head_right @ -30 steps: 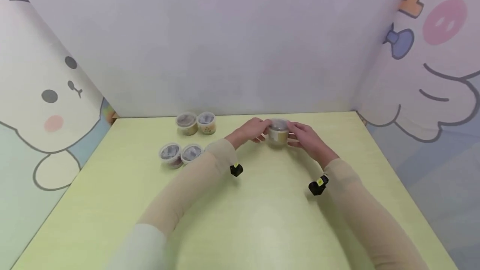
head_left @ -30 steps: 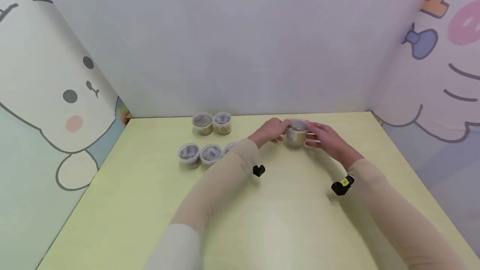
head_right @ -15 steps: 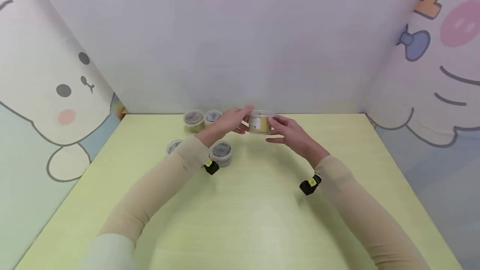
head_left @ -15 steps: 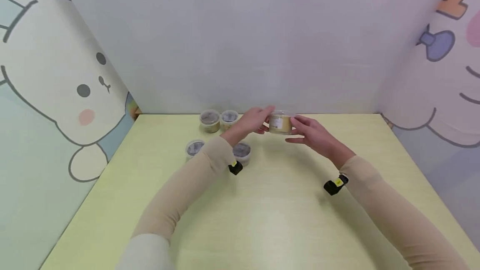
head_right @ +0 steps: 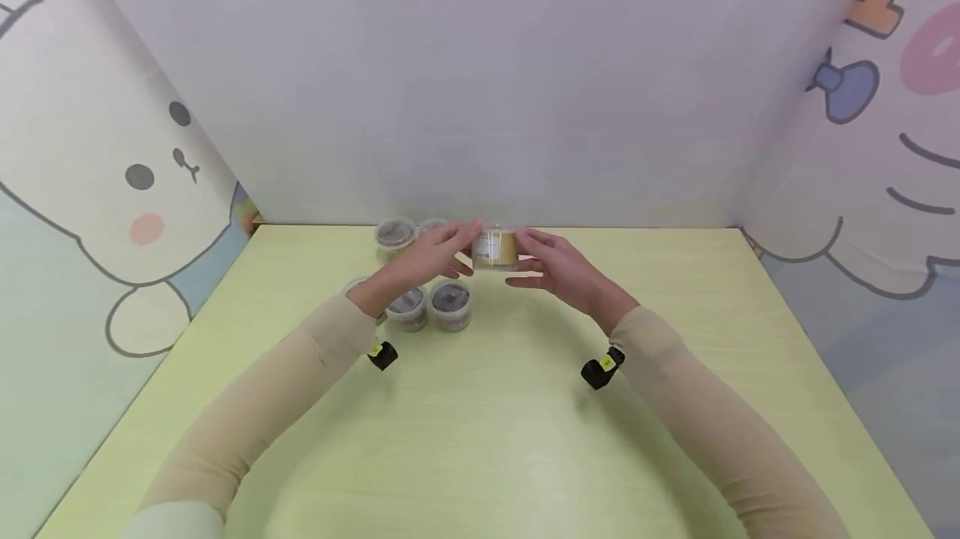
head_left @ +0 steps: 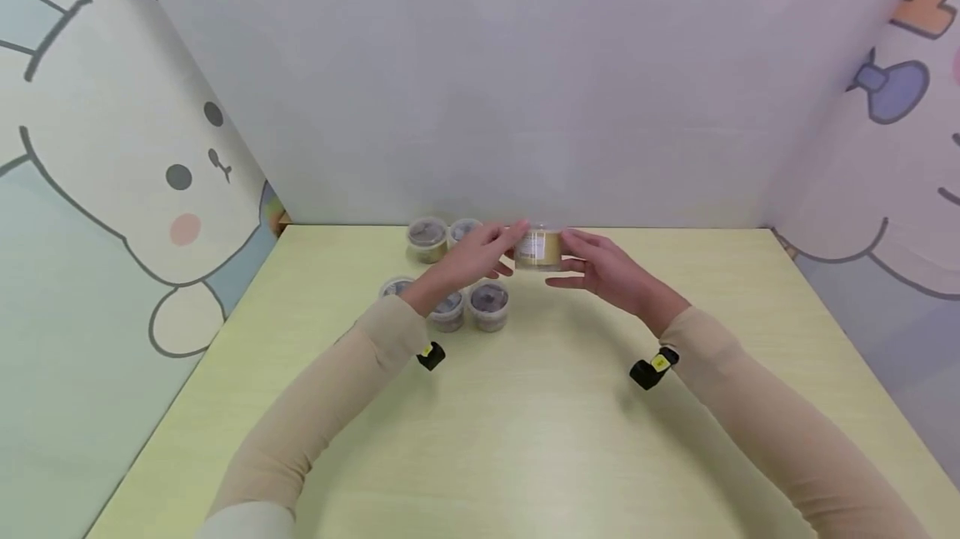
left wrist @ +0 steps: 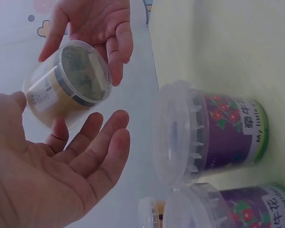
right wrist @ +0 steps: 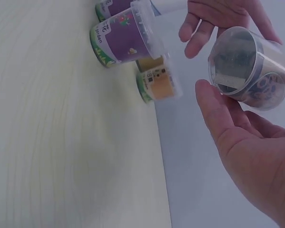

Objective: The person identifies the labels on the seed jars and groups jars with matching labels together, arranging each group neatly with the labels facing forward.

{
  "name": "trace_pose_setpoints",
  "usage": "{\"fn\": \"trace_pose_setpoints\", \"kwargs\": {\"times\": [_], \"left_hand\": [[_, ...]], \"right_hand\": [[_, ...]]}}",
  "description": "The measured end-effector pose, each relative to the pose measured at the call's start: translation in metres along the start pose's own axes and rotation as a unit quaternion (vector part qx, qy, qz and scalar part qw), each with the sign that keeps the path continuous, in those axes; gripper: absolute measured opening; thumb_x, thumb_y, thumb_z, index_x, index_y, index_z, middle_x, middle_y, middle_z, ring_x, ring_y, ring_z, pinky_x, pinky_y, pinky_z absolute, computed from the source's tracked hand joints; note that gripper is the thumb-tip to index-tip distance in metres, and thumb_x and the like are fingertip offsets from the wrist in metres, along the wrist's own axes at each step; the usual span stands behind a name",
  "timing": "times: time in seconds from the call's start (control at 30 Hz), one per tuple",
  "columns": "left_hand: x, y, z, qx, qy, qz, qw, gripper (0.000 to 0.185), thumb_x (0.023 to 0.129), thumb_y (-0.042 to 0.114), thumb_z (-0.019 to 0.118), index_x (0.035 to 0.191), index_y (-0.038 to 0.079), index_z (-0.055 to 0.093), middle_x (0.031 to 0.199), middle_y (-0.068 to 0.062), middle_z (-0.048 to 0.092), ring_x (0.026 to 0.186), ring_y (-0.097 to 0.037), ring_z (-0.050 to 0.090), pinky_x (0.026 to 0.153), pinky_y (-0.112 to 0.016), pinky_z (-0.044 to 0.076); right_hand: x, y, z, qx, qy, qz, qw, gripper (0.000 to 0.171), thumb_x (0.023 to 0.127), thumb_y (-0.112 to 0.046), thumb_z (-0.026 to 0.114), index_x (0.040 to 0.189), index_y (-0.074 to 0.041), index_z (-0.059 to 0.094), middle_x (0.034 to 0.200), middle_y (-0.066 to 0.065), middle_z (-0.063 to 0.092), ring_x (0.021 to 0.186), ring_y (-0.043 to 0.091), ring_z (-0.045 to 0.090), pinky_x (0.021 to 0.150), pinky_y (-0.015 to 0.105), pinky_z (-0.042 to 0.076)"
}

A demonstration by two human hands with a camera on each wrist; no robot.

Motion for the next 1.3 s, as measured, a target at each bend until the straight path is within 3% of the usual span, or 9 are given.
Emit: {"fn": "trace_pose_setpoints", "kwargs": {"times": [0.2,0.4,0.57,0.73,0.8,0.93,1.3], "left_hand": [[-0.008,-0.01,0.003,0.025,0.001,-0.011,0.9996,0.077,0.097,0.077,0.028,0.118,0.008,0.053,0.105,-0.013,0.064,0.087,-0.034,0.069,0.078,-0.045,0.059],[-0.008,-0.013,0.008,0.036,0.018,0.002,0.9992,0.085,0.096,0.08,0.019,0.12,0.008,0.057,0.099,-0.017,0.064,0.079,-0.035,0.067,0.074,-0.044,0.059],[-0.007,-0.015,0.01,0.079,0.035,0.009,0.9962,0.091,0.093,0.083,0.01,0.119,0.012,0.061,0.098,-0.016,0.066,0.077,-0.029,0.067,0.072,-0.041,0.057],[-0.007,-0.014,0.009,0.106,0.039,0.019,0.9934,0.089,0.094,0.081,0.008,0.114,0.013,0.062,0.096,-0.015,0.066,0.076,-0.028,0.066,0.07,-0.039,0.055],[-0.007,-0.013,0.008,0.106,0.038,0.02,0.9935,0.089,0.095,0.081,0.008,0.113,0.013,0.062,0.096,-0.015,0.066,0.076,-0.028,0.066,0.07,-0.038,0.055],[-0.008,-0.013,0.008,0.102,0.035,0.02,0.9939,0.089,0.095,0.08,0.008,0.114,0.012,0.062,0.096,-0.015,0.066,0.076,-0.029,0.066,0.071,-0.038,0.055],[-0.006,-0.015,0.011,0.09,0.038,0.023,0.9949,0.091,0.094,0.082,0.009,0.116,0.011,0.062,0.092,-0.014,0.065,0.078,-0.031,0.064,0.075,-0.047,0.058]], "right_hand": [[0.007,0.003,0.007,0.001,-0.006,0.01,1.0,0.062,0.108,-0.04,0.049,0.151,0.003,0.035,0.14,0.018,0.05,0.12,0.03,0.061,0.104,0.052,0.047],[0.009,0.002,0.016,0.019,-0.009,0.013,1.0,0.061,0.109,-0.041,0.046,0.148,0.004,0.039,0.136,0.019,0.056,0.115,0.031,0.065,0.102,0.049,0.049],[0.009,0.0,0.02,0.025,-0.013,0.012,1.0,0.063,0.108,-0.043,0.047,0.149,0.004,0.038,0.137,0.02,0.056,0.116,0.032,0.065,0.102,0.049,0.05],[0.008,-0.001,0.02,0.022,-0.01,0.014,1.0,0.063,0.108,-0.043,0.047,0.149,0.004,0.038,0.139,0.022,0.054,0.128,0.046,0.053,0.101,0.048,0.05],[0.008,-0.001,0.021,0.022,-0.011,0.014,1.0,0.063,0.108,-0.043,0.046,0.149,0.004,0.038,0.141,0.023,0.052,0.128,0.046,0.054,0.101,0.048,0.05],[0.009,-0.001,0.021,0.021,-0.012,0.015,1.0,0.061,0.109,-0.041,0.045,0.149,0.004,0.037,0.142,0.025,0.05,0.117,0.032,0.065,0.101,0.049,0.05],[0.006,-0.001,0.02,0.011,-0.012,0.016,1.0,0.06,0.109,-0.041,0.044,0.15,0.003,0.037,0.141,0.023,0.052,0.117,0.032,0.065,0.1,0.049,0.051]]}}
Point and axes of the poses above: each hand's wrist, its own x-axis towards the middle knuckle, its own z-axis out of the palm, y = z × x, the point moved 1 cm from there along x, towards the middle knuckle
